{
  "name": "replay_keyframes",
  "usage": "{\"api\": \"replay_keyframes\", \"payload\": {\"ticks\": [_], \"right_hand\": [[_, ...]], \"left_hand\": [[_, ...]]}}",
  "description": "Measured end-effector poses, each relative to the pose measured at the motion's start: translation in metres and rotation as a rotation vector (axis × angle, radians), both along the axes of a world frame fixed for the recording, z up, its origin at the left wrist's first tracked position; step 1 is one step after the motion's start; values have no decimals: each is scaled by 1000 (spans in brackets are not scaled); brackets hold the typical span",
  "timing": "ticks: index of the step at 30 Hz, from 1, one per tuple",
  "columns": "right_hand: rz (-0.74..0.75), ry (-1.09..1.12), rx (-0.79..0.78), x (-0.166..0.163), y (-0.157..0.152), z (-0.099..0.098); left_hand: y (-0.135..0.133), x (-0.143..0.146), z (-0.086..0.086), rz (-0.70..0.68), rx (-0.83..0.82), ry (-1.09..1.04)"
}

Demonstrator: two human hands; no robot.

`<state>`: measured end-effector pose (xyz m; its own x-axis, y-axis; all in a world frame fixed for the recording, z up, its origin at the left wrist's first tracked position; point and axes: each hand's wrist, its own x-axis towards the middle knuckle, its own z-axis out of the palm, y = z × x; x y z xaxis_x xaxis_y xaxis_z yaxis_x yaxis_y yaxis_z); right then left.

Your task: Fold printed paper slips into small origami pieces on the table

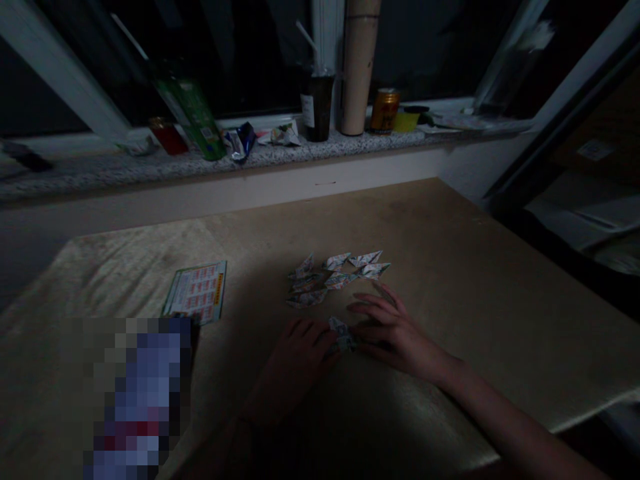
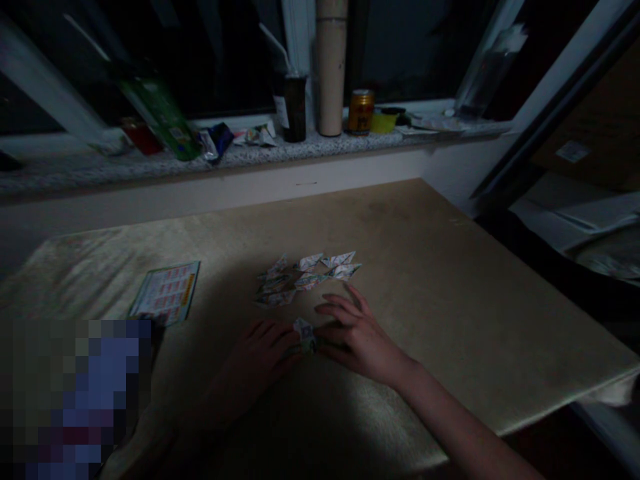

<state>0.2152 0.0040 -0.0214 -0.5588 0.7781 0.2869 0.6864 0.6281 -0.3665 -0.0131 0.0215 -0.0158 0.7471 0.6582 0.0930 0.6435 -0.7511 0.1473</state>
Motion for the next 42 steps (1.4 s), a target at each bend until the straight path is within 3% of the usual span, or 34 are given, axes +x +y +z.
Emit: {"api": "replay_keyframes", "payload": {"ticks": [8,22,35,42], "right_hand": [[61,-41,83,-5,-1,3],[105,-94,65,1,0,5],[216,-292,257,-18,0,2],[230,-226,255,-21,-1,3]], "left_hand": [[-2,-1,2,13,-55,-45],[-2,-1,6,14,-94,-65],[-3,-2,2,13,-63,-56],[-2,0,6,13,-85,-64]]}}
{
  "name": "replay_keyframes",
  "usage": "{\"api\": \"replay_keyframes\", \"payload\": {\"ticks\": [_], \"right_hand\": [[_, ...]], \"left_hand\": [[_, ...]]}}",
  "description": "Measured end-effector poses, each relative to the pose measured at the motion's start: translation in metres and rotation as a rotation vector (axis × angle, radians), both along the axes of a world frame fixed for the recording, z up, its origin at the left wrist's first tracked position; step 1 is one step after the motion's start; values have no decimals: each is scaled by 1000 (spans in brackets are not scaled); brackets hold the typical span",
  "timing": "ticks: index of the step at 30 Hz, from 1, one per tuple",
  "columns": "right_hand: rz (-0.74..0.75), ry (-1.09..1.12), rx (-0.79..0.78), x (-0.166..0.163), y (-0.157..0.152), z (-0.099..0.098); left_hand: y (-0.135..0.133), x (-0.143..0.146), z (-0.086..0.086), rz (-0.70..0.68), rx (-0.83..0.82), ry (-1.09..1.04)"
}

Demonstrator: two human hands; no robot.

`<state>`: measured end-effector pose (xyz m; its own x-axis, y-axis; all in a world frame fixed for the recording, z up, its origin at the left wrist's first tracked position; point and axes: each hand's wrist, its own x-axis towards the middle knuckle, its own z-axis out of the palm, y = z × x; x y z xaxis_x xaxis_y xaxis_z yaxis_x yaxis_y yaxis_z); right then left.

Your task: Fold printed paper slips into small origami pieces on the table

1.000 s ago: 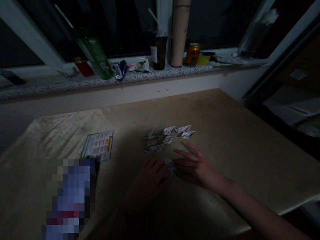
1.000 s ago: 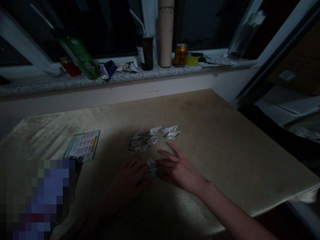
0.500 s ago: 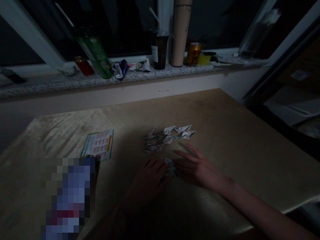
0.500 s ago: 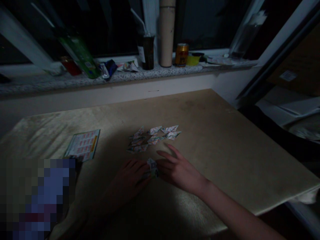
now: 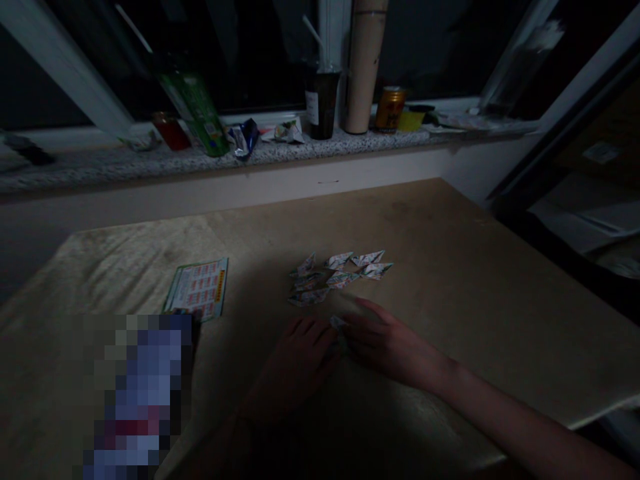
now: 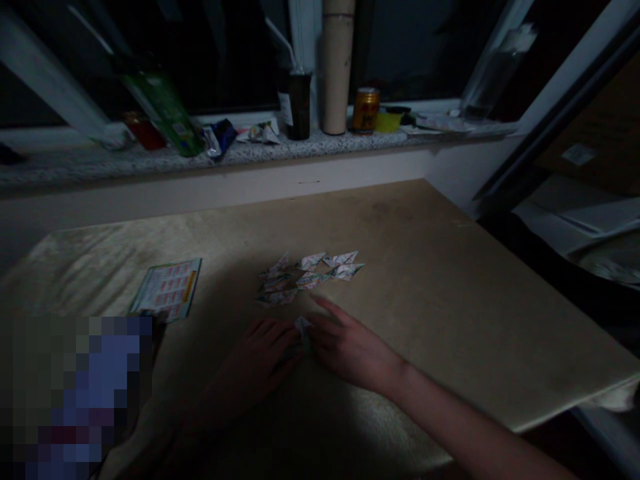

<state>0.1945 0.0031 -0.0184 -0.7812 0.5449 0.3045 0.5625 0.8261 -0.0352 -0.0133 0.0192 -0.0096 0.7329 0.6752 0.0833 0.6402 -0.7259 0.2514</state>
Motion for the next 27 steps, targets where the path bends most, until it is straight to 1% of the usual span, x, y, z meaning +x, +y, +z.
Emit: {"api": "replay_keyframes", "payload": {"ticks": [3,10,16,21,27], "right_hand": [[2,1,-3,-3,0,0],[-14,108,-83,-6,2,0],[-16,123,-124,-4,4,4],[-19,152,-144,-2,5,6],[-16,124,-157,-2,6,4]], "left_hand": [[0,0,0,1,-17,9],[1,-3,-3,-4,-30,-24],[0,-2,0,6,-32,-18],[-1,-3,-1,0,-10,-42],[0,-2,-1,8,-31,-24]]}}
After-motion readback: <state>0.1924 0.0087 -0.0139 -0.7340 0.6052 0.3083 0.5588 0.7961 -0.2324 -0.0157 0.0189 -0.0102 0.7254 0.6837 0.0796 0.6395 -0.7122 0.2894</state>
